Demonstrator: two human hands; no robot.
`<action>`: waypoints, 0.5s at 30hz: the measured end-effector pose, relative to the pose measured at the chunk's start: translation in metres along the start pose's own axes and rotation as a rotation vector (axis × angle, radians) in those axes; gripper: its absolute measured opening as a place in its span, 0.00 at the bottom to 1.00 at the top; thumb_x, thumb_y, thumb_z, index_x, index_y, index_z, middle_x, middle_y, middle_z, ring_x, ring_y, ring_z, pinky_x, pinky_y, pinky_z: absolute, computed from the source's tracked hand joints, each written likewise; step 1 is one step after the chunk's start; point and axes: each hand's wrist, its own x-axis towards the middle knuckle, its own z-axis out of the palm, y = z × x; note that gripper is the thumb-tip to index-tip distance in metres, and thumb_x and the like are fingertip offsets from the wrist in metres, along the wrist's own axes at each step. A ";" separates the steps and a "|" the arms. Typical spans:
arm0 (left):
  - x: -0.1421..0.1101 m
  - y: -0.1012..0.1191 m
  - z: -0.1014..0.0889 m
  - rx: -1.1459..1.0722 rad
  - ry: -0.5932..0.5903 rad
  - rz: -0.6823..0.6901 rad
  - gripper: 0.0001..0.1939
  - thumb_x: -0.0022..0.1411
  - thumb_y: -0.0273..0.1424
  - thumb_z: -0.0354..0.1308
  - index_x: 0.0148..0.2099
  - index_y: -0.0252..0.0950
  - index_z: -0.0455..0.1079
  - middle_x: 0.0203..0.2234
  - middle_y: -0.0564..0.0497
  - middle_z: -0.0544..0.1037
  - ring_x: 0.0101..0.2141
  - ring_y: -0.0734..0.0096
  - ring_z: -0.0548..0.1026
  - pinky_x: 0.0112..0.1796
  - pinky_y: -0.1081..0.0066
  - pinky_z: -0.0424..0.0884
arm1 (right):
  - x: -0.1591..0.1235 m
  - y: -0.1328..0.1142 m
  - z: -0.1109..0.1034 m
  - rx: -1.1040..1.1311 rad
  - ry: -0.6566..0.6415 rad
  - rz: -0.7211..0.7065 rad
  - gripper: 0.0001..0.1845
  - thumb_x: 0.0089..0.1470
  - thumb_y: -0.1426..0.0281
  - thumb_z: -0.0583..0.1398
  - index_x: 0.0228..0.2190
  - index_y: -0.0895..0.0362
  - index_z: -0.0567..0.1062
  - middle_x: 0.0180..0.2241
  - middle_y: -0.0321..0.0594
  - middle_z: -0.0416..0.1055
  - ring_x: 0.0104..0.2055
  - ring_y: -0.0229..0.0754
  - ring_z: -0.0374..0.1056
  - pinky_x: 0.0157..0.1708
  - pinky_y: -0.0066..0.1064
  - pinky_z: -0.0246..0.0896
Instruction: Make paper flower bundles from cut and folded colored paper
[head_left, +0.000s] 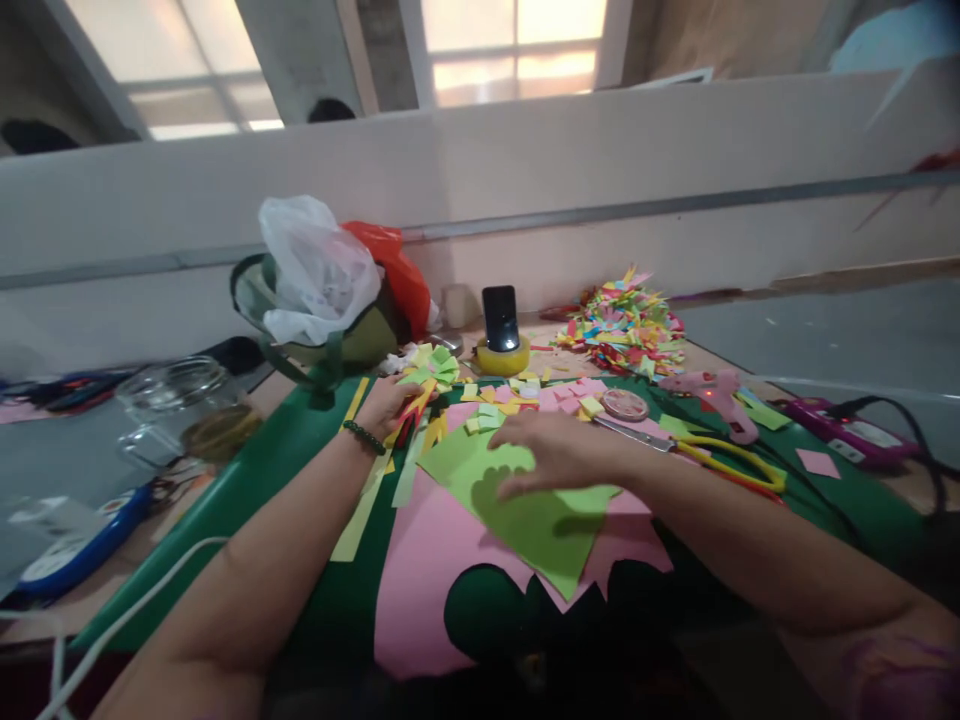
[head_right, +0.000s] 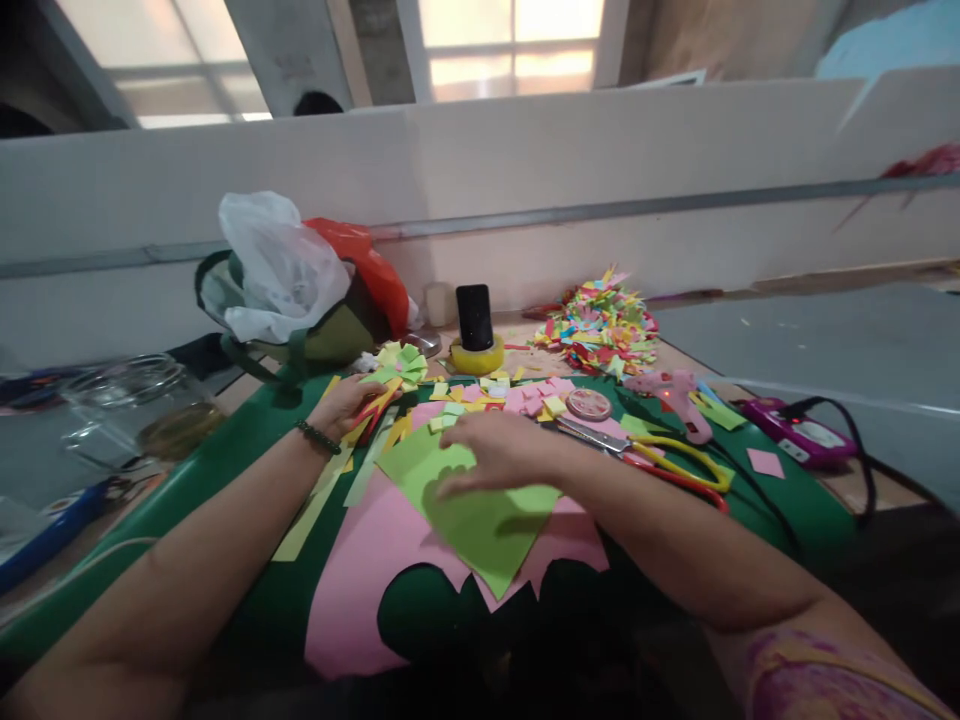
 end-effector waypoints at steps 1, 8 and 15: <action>0.001 -0.002 -0.001 0.003 0.003 0.013 0.11 0.43 0.16 0.56 0.31 0.32 0.66 0.23 0.51 0.78 0.24 0.71 0.77 0.28 0.74 0.75 | -0.001 -0.011 0.007 -0.024 -0.063 -0.041 0.32 0.52 0.52 0.62 0.52 0.60 0.73 0.48 0.51 0.74 0.47 0.51 0.70 0.42 0.36 0.63; 0.007 -0.019 -0.003 0.184 -0.002 0.094 0.15 0.45 0.19 0.59 0.38 0.32 0.67 0.22 0.53 0.76 0.24 0.71 0.76 0.26 0.73 0.73 | -0.009 -0.036 0.019 -0.134 -0.284 -0.016 0.36 0.42 0.61 0.66 0.52 0.65 0.70 0.44 0.55 0.73 0.43 0.54 0.70 0.37 0.36 0.62; 0.002 -0.017 -0.008 0.622 0.072 0.360 0.21 0.47 0.25 0.63 0.46 0.32 0.68 0.29 0.49 0.78 0.31 0.67 0.76 0.34 0.69 0.73 | -0.017 -0.037 -0.007 -0.157 -0.384 0.043 0.14 0.53 0.75 0.54 0.33 0.61 0.80 0.32 0.49 0.78 0.31 0.43 0.71 0.25 0.30 0.51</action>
